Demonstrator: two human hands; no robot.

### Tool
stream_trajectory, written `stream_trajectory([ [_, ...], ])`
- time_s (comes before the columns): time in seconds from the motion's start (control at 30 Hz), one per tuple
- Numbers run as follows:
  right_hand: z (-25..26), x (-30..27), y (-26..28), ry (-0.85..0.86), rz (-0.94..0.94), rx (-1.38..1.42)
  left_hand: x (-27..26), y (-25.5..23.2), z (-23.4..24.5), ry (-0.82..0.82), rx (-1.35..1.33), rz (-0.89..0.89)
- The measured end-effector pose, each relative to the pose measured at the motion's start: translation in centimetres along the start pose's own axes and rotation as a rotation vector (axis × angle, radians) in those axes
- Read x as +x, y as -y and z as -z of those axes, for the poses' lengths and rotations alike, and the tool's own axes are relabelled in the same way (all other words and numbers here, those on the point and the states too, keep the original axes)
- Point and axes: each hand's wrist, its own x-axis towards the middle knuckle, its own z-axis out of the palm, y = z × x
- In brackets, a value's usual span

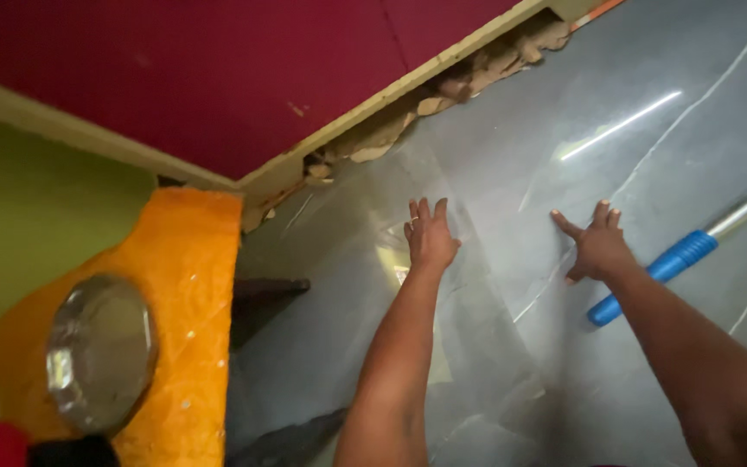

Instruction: The person clears a stack of items from the floor, including a book and a yellow cloth, and places them on a nearby bed. They then use a broom to sweep debris from the floor into a dustpan. Finally, they pull several sickle tools from under a cabinet and sweep the area clean.

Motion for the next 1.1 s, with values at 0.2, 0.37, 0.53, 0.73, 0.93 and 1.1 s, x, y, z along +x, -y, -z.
stream_trajectory([
  [0.2, 0.7, -0.3, 0.5, 0.021, -0.018, -0.001, 3.7, -3.6, 1.0, 0.191, 0.111, 0.055],
  [0.37, 0.9, -0.3, 0.6, -0.004, -0.017, 0.026, 8.0, -5.4, 0.3, 0.227, 0.037, 0.065],
  [0.53, 1.9, -0.1, 1.0, 0.08, -0.066, 0.019, 9.9, -7.6, -0.5, 0.457, 0.064, 0.102],
  [0.73, 2.8, -1.1, 1.2, 0.067, -0.063, 0.093, 9.8, -9.7, 1.5, 0.533, 0.113, 0.148],
  [0.93, 3.5, -1.1, 1.5, 0.067, -0.085, 0.1, 10.5, -10.5, 2.5, 0.602, 0.154, 0.185],
  [1.1, 3.5, -1.0, 1.7, 0.096, -0.108, 0.123, 10.9, -10.8, 3.1, 0.619, 0.157, 0.188],
])
